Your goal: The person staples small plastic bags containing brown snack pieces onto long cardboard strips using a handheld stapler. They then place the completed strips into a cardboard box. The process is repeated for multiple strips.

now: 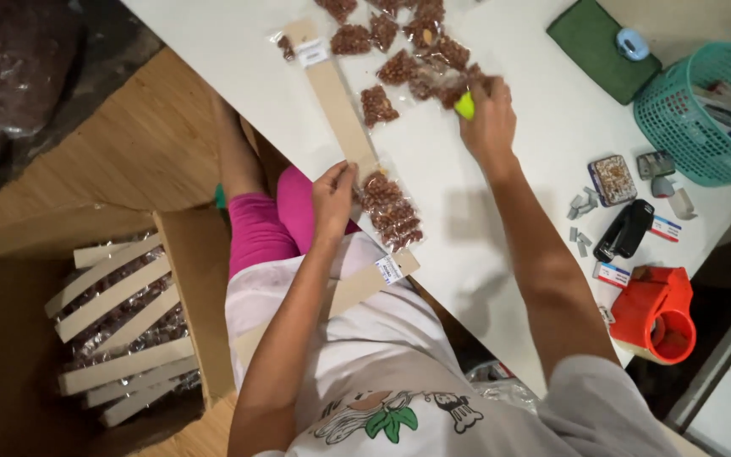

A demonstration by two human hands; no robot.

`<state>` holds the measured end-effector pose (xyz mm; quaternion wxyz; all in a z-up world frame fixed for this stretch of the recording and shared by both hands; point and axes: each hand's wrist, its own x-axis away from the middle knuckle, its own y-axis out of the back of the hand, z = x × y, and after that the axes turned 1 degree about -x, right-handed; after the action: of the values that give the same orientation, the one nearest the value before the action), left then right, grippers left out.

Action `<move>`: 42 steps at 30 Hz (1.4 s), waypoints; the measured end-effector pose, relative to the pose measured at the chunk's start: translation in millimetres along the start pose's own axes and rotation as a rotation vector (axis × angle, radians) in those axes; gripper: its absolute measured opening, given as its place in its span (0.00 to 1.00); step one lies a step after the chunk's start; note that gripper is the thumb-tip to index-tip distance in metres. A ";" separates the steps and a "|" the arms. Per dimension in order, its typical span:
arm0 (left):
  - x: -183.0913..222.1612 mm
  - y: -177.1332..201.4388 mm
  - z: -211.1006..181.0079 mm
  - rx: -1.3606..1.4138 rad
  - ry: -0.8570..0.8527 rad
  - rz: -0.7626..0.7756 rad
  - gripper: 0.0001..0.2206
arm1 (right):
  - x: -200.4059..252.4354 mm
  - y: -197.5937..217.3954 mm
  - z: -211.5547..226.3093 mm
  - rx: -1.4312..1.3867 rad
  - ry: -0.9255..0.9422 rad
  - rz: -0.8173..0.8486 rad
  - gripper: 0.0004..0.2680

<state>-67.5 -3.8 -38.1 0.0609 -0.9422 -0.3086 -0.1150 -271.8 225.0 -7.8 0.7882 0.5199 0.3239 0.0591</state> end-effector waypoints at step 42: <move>18.9 -8.7 -38.8 0.012 -0.131 0.131 0.12 | 5.2 40.6 110.4 -1.049 -0.332 0.548 0.12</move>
<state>-64.8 6.7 4.6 0.0534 -0.9656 -0.2501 -0.0470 -194.7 159.3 52.2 0.9351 0.1296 -0.0207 0.3292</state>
